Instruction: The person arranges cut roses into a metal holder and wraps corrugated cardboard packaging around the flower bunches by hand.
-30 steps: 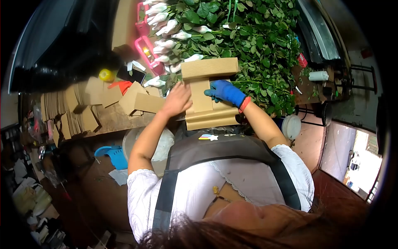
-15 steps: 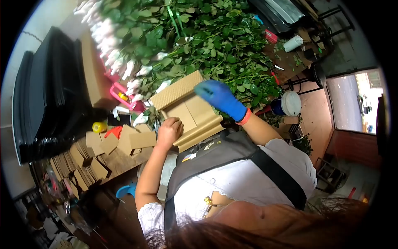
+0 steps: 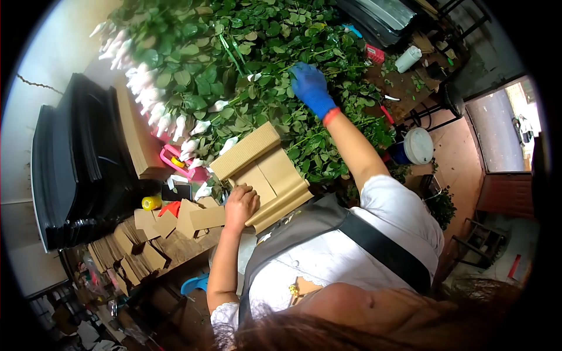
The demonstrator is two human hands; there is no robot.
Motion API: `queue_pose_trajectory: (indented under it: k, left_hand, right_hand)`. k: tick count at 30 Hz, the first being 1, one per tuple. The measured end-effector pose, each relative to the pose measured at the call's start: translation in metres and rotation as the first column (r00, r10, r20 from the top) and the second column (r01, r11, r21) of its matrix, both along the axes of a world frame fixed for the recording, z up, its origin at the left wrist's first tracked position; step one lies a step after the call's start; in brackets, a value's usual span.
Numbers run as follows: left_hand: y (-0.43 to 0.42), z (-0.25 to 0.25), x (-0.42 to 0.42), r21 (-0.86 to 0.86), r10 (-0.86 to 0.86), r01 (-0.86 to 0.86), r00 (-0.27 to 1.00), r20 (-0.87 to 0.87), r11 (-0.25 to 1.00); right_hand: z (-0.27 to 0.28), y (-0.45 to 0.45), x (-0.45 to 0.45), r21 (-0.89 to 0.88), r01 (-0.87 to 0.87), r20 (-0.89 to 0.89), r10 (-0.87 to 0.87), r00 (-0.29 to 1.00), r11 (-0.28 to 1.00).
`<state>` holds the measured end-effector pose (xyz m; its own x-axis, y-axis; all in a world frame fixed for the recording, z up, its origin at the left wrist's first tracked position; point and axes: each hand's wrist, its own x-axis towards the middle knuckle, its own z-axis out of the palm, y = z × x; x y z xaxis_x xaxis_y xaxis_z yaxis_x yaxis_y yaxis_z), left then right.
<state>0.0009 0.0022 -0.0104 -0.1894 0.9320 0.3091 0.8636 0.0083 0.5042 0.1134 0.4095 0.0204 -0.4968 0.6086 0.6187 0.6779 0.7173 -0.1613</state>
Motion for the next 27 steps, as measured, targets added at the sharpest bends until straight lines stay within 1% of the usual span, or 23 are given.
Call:
queue_pose_trajectory:
  k: [1, 2, 3, 4, 5, 6, 7, 9, 10, 13, 14, 15, 17, 18, 19, 20, 21, 23, 25, 26, 27]
  left_hand:
    - [-0.001, 0.001, -0.001, 0.023, -0.011, 0.011, 1.0, -0.022, 1.0]
    - [-0.002, 0.002, 0.0, -0.003, -0.001, 0.001, 1.0, 0.0, 1.0]
    - [-0.003, 0.002, 0.0, -0.028, 0.01, -0.01, 1.0, 0.016, 1.0]
    - [-0.004, -0.003, 0.0, -0.023, 0.011, -0.011, 1.0, 0.029, 1.0]
    - [-0.006, -0.008, -0.002, -0.043, 0.006, -0.005, 1.0, 0.03, 0.999]
    - [-0.008, -0.01, -0.002, -0.044, 0.018, -0.017, 0.999, 0.035, 0.999]
    - [-0.008, -0.012, -0.002, -0.046, 0.025, -0.023, 0.999, 0.041, 0.999]
    - [-0.009, -0.002, -0.001, -0.119, 0.047, -0.035, 0.994, 0.099, 0.992]
    - [-0.009, -0.002, -0.001, -0.129, 0.043, -0.03, 0.994, 0.099, 0.991]
    - [-0.007, 0.004, -0.002, -0.164, 0.062, -0.04, 0.99, 0.129, 0.986]
    - [-0.008, 0.004, 0.0, -0.182, 0.074, -0.046, 0.986, 0.148, 0.982]
    - [-0.009, 0.003, -0.001, -0.183, 0.068, -0.044, 0.989, 0.128, 0.982]
    - [-0.01, -0.002, -0.004, -0.189, 0.052, -0.026, 0.99, 0.133, 0.982]
    - [-0.007, 0.001, -0.004, -0.179, 0.053, -0.028, 0.989, 0.135, 0.983]
    - [-0.008, 0.004, -0.003, -0.182, 0.051, -0.025, 0.989, 0.137, 0.983]
    - [-0.008, 0.002, -0.003, -0.163, 0.043, -0.024, 0.993, 0.114, 0.986]
    - [-0.007, 0.006, -0.002, -0.139, 0.036, -0.021, 0.994, 0.105, 0.99]
    - [-0.007, 0.007, -0.005, -0.167, 0.014, 0.007, 0.992, 0.126, 0.986]
    - [-0.006, 0.003, -0.005, -0.165, 0.021, -0.005, 0.995, 0.095, 0.986]
    - [-0.009, -0.001, -0.005, -0.168, 0.029, -0.01, 0.993, 0.11, 0.986]
    - [-0.008, 0.005, -0.004, -0.157, 0.012, 0.003, 0.995, 0.098, 0.988]
  right_hand:
    - [-0.004, 0.012, -0.004, -0.092, 0.039, 0.221, -0.018, 0.975, 0.995]
    - [-0.007, 0.023, -0.007, -0.171, 0.092, 0.43, -0.009, 0.903, 0.981]
    - [-0.007, 0.028, -0.01, -0.234, 0.157, 0.614, 0.02, 0.789, 0.96]
    - [0.012, 0.03, -0.009, -0.331, 0.157, 0.566, 0.063, 0.822, 0.93]
    - [0.03, 0.028, 0.002, -0.378, 0.057, 0.392, 0.105, 0.914, 0.924]
    - [0.047, 0.02, 0.015, -0.222, -0.123, 0.199, 0.168, 0.965, 0.967]
    - [0.064, 0.01, 0.028, -0.031, -0.26, 0.012, 0.26, 0.966, 0.965]
    - [0.119, -0.031, 0.055, -0.037, -0.306, 0.187, 0.308, 0.933, 0.951]
    - [0.133, -0.043, 0.063, -0.035, -0.329, 0.269, 0.326, 0.906, 0.944]
    - [0.114, -0.043, 0.097, -0.209, -0.359, 0.234, 0.403, 0.885, 0.91]
    - [0.09, -0.028, 0.11, -0.25, -0.384, 0.164, 0.429, 0.888, 0.889]
    - [0.092, -0.029, 0.11, -0.223, -0.435, -0.03, 0.44, 0.898, 0.872]
    - [0.105, -0.025, 0.117, -0.197, -0.408, -0.226, 0.363, 0.904, 0.892]
    - [0.125, -0.024, 0.11, -0.067, -0.368, -0.216, 0.347, 0.913, 0.927]
    - [0.134, -0.024, 0.106, 0.052, -0.319, -0.213, 0.322, 0.922, 0.946]
    - [0.121, -0.003, 0.101, 0.102, -0.389, -0.091, 0.398, 0.913, 0.915]
    - [0.088, 0.023, 0.098, 0.165, -0.374, 0.107, 0.36, 0.927, 0.913]
    - [0.097, 0.026, 0.089, -0.109, -0.235, 0.137, 0.249, 0.959, 0.966]
    - [0.12, 0.027, 0.077, 0.2, -0.233, -0.072, 0.251, 0.965, 0.952]
    - [0.115, 0.032, 0.07, 0.336, -0.222, -0.012, 0.24, 0.971, 0.915]
    - [0.109, 0.028, 0.063, 0.166, -0.358, 0.066, 0.352, 0.934, 0.919]
